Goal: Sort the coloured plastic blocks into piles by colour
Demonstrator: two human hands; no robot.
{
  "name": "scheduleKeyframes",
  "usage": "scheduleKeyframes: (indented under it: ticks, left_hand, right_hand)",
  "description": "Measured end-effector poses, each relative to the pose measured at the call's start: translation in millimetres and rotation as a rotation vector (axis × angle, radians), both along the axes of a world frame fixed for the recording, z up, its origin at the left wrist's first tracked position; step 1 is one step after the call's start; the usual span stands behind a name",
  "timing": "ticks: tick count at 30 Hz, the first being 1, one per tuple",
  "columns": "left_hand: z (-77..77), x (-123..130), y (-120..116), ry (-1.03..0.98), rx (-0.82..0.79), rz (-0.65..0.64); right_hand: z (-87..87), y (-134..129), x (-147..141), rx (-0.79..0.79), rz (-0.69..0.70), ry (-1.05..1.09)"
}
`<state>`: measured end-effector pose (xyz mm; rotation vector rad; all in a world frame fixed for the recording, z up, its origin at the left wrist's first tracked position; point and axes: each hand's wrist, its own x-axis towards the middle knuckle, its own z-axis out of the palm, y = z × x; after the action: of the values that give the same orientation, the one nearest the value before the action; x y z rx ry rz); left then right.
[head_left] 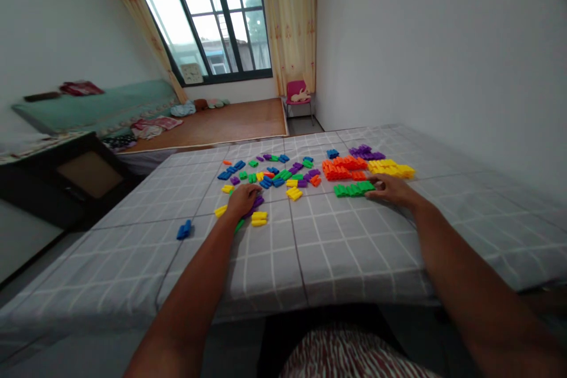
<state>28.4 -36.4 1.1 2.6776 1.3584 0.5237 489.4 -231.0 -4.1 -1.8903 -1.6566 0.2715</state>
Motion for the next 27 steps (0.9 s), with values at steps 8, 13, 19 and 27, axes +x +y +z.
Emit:
scheduleKeyframes:
  ticks: [8,13,19,27]
  left_hand:
    - [1.9,4,-6,0.002,-0.016,0.046]
    - [-1.3,3,-4,-0.021,-0.017,0.032]
    - [0.0,2,-6,-0.041,-0.042,0.033]
    - [0.1,-1,-5,-0.061,-0.032,-0.016]
  right_hand:
    - [38.9,21,-65,0.315,-0.131,-0.112]
    - [41.6,81,-143,0.123,0.415,-0.256]
    - [29.9,171,-196,0.025,0.390,-0.426]
    - [34.3,192,-208,-0.046,0.462,-0.521]
